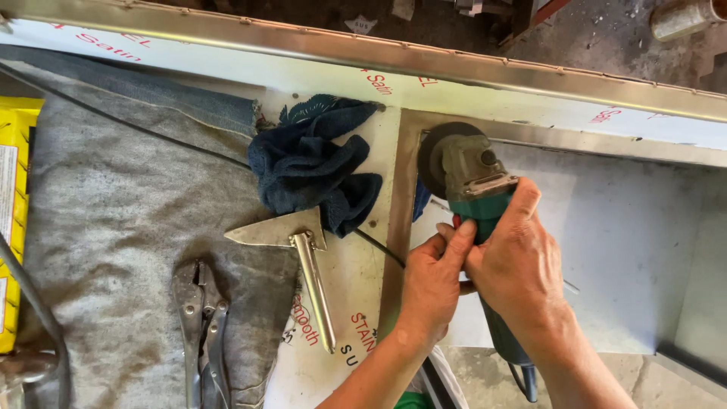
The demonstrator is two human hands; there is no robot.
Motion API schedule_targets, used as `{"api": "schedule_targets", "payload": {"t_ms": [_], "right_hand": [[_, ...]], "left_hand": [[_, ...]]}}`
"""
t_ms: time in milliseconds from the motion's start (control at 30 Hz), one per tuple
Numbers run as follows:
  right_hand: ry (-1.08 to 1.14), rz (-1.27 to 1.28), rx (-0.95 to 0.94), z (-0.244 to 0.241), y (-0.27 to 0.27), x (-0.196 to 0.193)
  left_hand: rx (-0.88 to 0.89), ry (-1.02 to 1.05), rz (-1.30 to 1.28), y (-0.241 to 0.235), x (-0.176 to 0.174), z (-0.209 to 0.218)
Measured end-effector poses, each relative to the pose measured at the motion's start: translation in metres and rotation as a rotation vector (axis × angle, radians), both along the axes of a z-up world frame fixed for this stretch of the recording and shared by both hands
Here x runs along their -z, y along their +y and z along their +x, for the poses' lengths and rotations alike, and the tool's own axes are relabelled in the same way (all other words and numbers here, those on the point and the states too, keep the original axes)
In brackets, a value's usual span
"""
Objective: Grind the sharp edges of a stainless steel fabrication piece using an angle grinder.
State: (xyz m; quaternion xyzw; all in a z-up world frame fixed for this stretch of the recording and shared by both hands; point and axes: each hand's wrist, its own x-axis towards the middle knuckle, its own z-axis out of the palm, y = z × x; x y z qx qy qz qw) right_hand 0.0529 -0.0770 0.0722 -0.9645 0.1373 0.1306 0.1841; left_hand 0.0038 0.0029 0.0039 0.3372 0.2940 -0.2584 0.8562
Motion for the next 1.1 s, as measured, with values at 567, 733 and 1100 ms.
{"api": "schedule_targets", "payload": {"t_ms": [567,733,1100], "right_hand": [[0.019,0.009,-0.003,0.003,0.009,-0.004],[0.041,0.003,-0.006,0.005,0.013,-0.005],[0.117,-0.072,0.085,0.0,-0.025,-0.019]], "left_hand": [[-0.012,0.026,0.038,0.008,-0.002,-0.001],[-0.018,0.023,0.026,0.011,-0.004,0.0],[0.061,-0.011,-0.032,-0.017,-0.015,-0.008]]}}
